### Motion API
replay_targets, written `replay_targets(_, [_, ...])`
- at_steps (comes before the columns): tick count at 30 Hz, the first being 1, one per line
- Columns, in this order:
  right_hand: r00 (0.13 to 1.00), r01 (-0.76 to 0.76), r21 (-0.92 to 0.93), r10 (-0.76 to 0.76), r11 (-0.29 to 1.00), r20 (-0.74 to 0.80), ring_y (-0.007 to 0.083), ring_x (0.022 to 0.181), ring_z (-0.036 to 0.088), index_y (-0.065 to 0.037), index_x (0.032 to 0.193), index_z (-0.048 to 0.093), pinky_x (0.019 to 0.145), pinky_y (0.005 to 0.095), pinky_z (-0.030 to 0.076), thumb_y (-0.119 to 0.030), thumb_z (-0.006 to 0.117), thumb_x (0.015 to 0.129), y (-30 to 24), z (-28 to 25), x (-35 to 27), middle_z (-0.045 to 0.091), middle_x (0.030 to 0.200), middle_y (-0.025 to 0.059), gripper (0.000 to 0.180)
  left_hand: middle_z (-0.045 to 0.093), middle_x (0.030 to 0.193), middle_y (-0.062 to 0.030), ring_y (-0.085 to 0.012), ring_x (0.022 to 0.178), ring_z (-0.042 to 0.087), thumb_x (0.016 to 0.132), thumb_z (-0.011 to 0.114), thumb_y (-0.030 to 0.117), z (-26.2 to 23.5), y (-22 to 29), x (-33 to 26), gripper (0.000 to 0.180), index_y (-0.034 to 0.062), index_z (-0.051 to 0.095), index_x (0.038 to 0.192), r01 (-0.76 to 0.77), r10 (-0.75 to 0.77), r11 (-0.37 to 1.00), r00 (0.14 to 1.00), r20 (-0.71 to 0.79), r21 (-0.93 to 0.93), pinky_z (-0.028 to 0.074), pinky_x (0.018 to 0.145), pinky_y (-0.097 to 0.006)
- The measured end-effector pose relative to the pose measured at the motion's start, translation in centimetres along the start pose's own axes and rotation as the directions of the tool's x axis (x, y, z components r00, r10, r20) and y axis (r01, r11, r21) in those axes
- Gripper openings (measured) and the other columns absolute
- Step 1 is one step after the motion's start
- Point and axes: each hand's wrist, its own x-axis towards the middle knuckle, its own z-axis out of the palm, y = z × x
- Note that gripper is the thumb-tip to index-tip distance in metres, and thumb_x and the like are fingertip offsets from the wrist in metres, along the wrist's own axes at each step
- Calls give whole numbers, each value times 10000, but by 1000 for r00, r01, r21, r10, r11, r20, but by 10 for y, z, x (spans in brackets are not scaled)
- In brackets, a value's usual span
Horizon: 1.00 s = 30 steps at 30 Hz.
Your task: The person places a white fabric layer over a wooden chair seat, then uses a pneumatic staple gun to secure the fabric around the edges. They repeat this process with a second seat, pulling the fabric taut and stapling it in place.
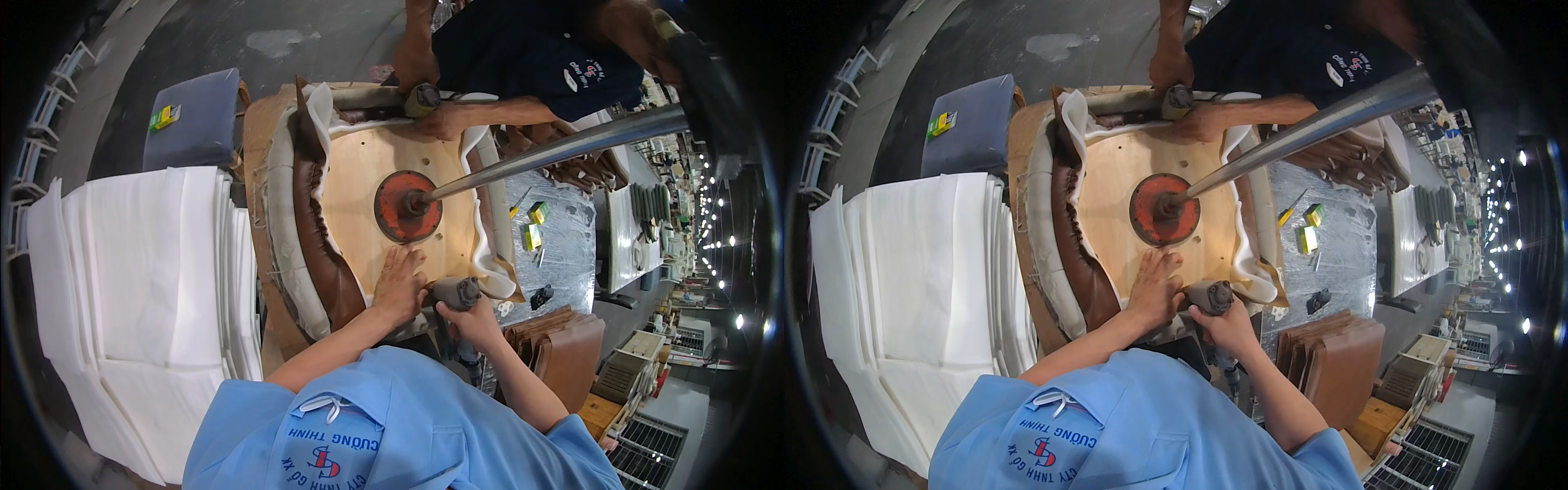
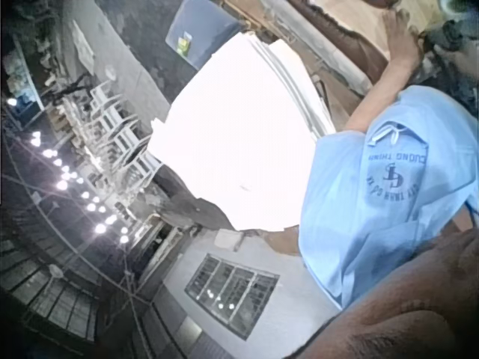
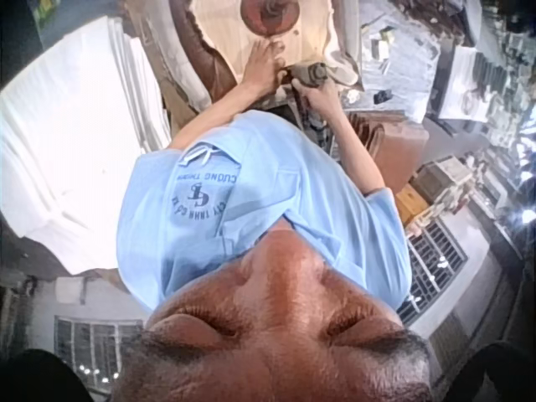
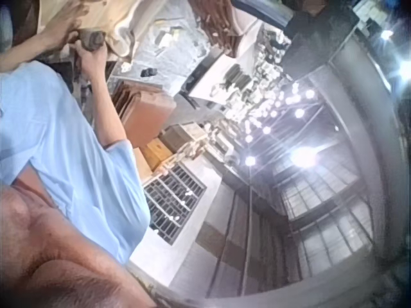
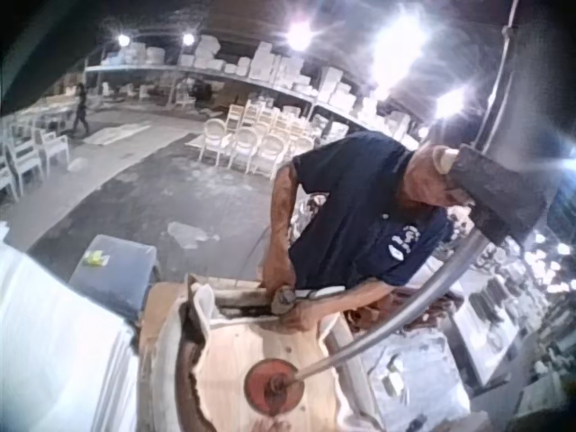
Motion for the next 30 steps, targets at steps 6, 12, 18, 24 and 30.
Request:
replay_targets(6, [944,313,-157,-325,937,-57,142,555,641,-14,1196,730,512,333,515,-215,859,970,12,4,17,723,824,50,329,522,1562,-161,-405,1623,318,841,815,165,4,4,1,219,30,791,1013,7,-6,1000,1000,-23,19,178,1379,-596])
replay_targets(12, [1000,-9,-121,6,993,-19,150,556,646,-15,1181,737,519,335,523,-242,863,969,-11,-3,14,712,808,46,334,504,1571,-163,-411,1605,330,863,842,199,-16,-5,3,227,7,783,970,-13,9,996,999,47,84,216,1349,-642])
replay_targets(18, [1000,29,62,-29,998,-3,136,561,639,-20,1163,702,501,322,509,-211,844,997,-5,-7,6,682,800,24,290,503,1589,-168,-394,1627,302,871,838,204,-17,-1,2,260,-3,797,1023,12,-15,999,997,80,48,175,1364,-637])
replay_targets(24, [1000,20,56,-21,998,22,128,557,631,-19,1185,687,489,310,495,-189,841,998,-4,2,0,687,822,25,296,492,1585,-173,-384,1639,273,884,815,193,-15,-3,0,294,-20,803,1086,12,-14,999,997,71,32,137,1378,-628])
replay_targets(30, [999,13,15,-14,1000,43,137,553,629,-13,1206,694,494,326,493,-179,845,985,-9,10,4,710,841,42,315,502,1576,-192,-405,1619,315,857,816,161,-10,-7,-5,256,-22,782,1033,-25,25,1000,1000,4,3,172,1358,-655])
